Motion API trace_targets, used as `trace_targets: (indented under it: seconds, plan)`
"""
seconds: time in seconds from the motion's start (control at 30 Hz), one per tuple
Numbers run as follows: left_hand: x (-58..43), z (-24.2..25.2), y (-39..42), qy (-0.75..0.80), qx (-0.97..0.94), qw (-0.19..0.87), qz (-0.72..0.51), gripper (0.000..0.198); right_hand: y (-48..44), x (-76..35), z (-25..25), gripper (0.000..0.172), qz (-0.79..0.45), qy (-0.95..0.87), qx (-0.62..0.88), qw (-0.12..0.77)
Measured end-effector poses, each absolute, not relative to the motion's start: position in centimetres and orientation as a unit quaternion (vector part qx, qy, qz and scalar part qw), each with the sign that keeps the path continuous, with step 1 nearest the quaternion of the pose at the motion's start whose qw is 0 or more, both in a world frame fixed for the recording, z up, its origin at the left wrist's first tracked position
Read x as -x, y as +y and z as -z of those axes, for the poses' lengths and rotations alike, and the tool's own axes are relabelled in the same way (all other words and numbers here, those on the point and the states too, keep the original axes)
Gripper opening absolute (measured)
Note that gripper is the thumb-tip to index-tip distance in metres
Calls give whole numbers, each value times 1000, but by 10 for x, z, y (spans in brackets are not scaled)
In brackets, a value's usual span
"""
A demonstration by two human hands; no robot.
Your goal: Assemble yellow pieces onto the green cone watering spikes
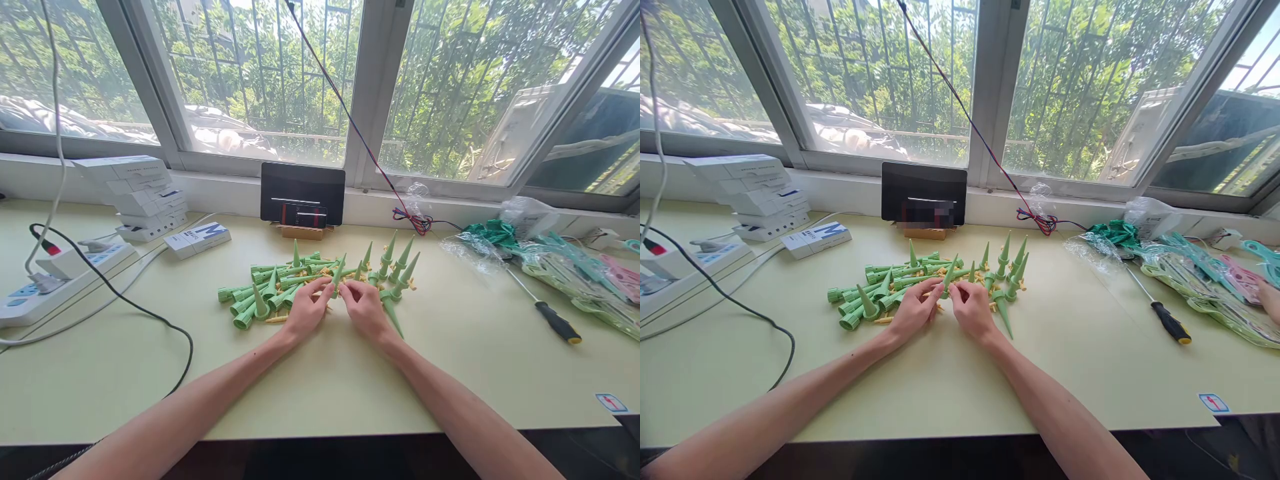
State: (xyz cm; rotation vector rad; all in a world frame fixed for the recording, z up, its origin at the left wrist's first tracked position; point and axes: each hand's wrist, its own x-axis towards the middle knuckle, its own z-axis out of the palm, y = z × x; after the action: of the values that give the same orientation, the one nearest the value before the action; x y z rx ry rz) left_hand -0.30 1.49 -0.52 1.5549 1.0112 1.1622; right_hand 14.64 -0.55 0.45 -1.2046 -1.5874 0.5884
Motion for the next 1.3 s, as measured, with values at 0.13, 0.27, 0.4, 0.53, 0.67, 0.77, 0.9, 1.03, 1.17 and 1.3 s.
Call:
trace_targets:
  seconds: [0.13, 0.27, 0.4, 0.53, 0.67, 0.77, 0.9, 1.03, 1.17, 1.3]
  plan:
    - [3, 4, 14, 387, -644, 484, -448, 41, -5, -145, -3, 37, -177, -683, 499, 503]
    - [3, 4, 14, 382, -645, 510, -422, 43, -4, -144, -2, 34, -106, -715, 485, 492]
    - [4, 9, 17, 385, -636, 529, -411, 42, -4, -145, -2, 31, -78, -732, 478, 478]
    - [3, 11, 18, 382, -634, 532, -411, 40, -5, -145, -4, 27, -70, -745, 477, 462]
    - [3, 8, 17, 363, -656, 522, -407, 41, -6, -145, -6, 25, -70, -749, 475, 457]
    - [3, 6, 16, 355, -662, 517, -411, 40, -6, -144, -5, 27, -71, -749, 471, 460]
    - [4, 6, 15, 351, -668, 508, -415, 39, -6, -144, -4, 29, -67, -752, 468, 459]
    - [3, 8, 16, 348, -672, 507, -414, 40, -6, -143, -4, 31, -63, -756, 464, 457]
    - [4, 10, 17, 347, -673, 505, -415, 40, -6, -143, -4, 32, -58, -760, 461, 455]
    - [4, 11, 17, 345, -677, 501, -415, 39, -5, -143, -3, 31, -57, -764, 457, 452]
